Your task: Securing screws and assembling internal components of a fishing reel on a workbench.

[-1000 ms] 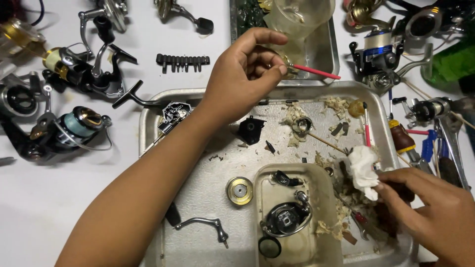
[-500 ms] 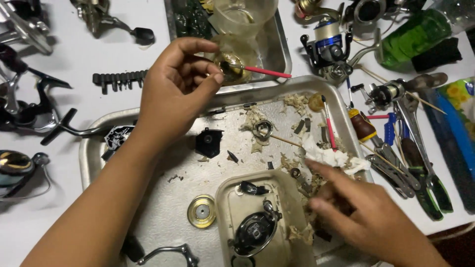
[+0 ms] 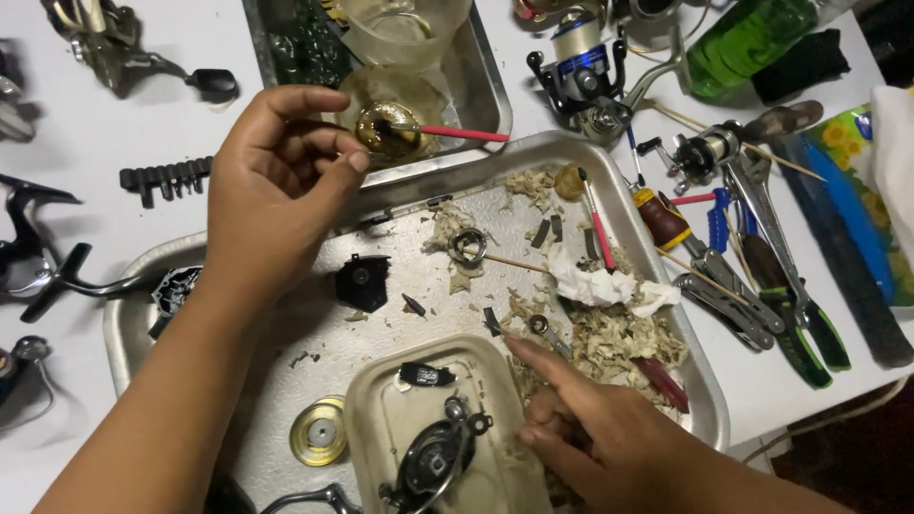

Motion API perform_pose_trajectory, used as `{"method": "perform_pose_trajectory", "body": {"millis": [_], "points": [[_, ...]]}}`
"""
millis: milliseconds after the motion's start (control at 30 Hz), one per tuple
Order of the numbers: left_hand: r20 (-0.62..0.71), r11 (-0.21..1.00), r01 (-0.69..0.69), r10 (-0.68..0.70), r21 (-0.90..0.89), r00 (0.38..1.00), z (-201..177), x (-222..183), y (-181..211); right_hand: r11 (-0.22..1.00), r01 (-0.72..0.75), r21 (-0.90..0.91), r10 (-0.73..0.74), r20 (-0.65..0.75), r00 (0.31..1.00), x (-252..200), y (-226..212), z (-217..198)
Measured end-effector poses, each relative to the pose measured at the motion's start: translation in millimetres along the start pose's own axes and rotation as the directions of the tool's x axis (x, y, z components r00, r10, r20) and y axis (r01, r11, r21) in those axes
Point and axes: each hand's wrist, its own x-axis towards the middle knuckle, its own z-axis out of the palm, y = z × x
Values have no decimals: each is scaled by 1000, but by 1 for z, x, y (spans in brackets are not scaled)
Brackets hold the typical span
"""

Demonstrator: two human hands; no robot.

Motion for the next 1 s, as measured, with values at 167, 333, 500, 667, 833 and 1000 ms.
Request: {"method": "perform_pose_trajectory", "body": {"millis": [167,333,500,667,833,1000], "points": [[-1,999,-34,34,-20,999,-1,3,-12,930,271,-251,-327,-220,919,4,8,-16],[-12,1000,9,-9,-20,1000,0,3,-10,687,479,-547,-682,-258,684,24,24,-28],[-10,999,31,-31,18,999,1,2,-6,456,478,-751,-836,-177,519,54,-2,-46],[-15,999,36,-36,4,999,1,1,-3,404,550,-731,-749,81,658,80,-18,-54],[-24,999,37,-37,-12,999,0,2,-1,320,573,-754,-744,174,645,89,-21,-61],[-11,996,81,-81,-44,997,3,1,5,295,563,-772,-728,201,656,92,-14,-63]]}}
